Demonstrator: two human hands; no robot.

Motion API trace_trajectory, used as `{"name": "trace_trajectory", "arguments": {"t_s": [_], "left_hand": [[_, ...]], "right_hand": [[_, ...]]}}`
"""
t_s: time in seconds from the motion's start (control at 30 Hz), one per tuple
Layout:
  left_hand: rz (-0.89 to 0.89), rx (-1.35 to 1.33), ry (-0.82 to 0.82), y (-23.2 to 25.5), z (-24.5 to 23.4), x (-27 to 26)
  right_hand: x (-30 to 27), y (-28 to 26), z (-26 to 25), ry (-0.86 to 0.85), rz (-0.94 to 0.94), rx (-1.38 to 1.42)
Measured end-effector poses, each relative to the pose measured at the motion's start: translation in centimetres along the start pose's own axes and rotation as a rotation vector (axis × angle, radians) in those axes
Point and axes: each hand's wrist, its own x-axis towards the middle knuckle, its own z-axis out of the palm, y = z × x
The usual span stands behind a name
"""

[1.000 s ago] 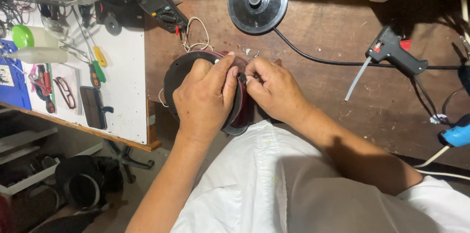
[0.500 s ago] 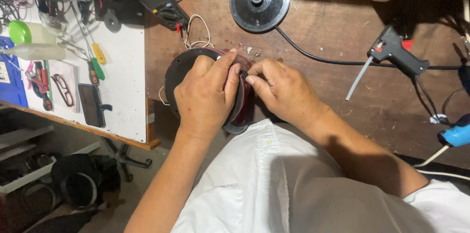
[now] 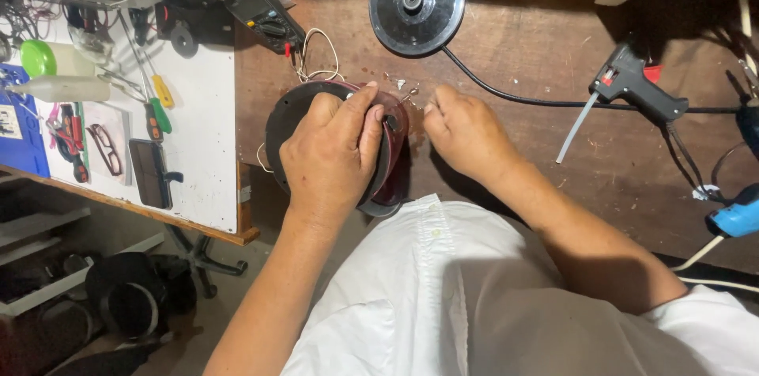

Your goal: The person uses a blue electric screwdriver to remove screws from the base of a red electric kettle. They then apply hot glue to a small black plastic part and attach it to the kettle base, pressing it into place.

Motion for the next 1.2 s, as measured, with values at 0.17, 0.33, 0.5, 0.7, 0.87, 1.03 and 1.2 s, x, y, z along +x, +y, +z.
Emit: {"name": "trace_trajectory", "arguments": {"t_s": [0.17,0.33,0.5,0.7,0.87,1.03,1.2], "left_hand": [[-0.013,-0.019,0.000,-0.1,-0.1,0.0],[-0.051,-0.133,0.014,-0.5,-0.2,0.0],[-0.087,-0.380,0.044,0.5,-2.0,0.4],[-0.117,-0.714,0.010,5.0,-2.9,0.3],[-0.200,-0.892,-0.018,8.6,-3.0,0.5],[-0.334,-0.948,-0.081,11.4,-1.2,0.4],[-0.414,-1.031,-0.148,15.9,0.0,2.0]], "right_hand": [[0.3,1.1,-3.0,0.062,0.159,0.047],[0.1,-3.6,-8.8,0.103,0.194,0.344],[-0.6,-6.9,-9.9,0.073,0.181,0.635],[-1.3,-10.1,-10.6,0.029,0.088,0.791],[-2.2,-8.0,-13.0,0.075,0.014,0.713],[-3.9,-3.1,-15.1,0.048,0.126,1.046],[-5.6,-1.5,-18.6,0.052,0.226,1.174]]}}
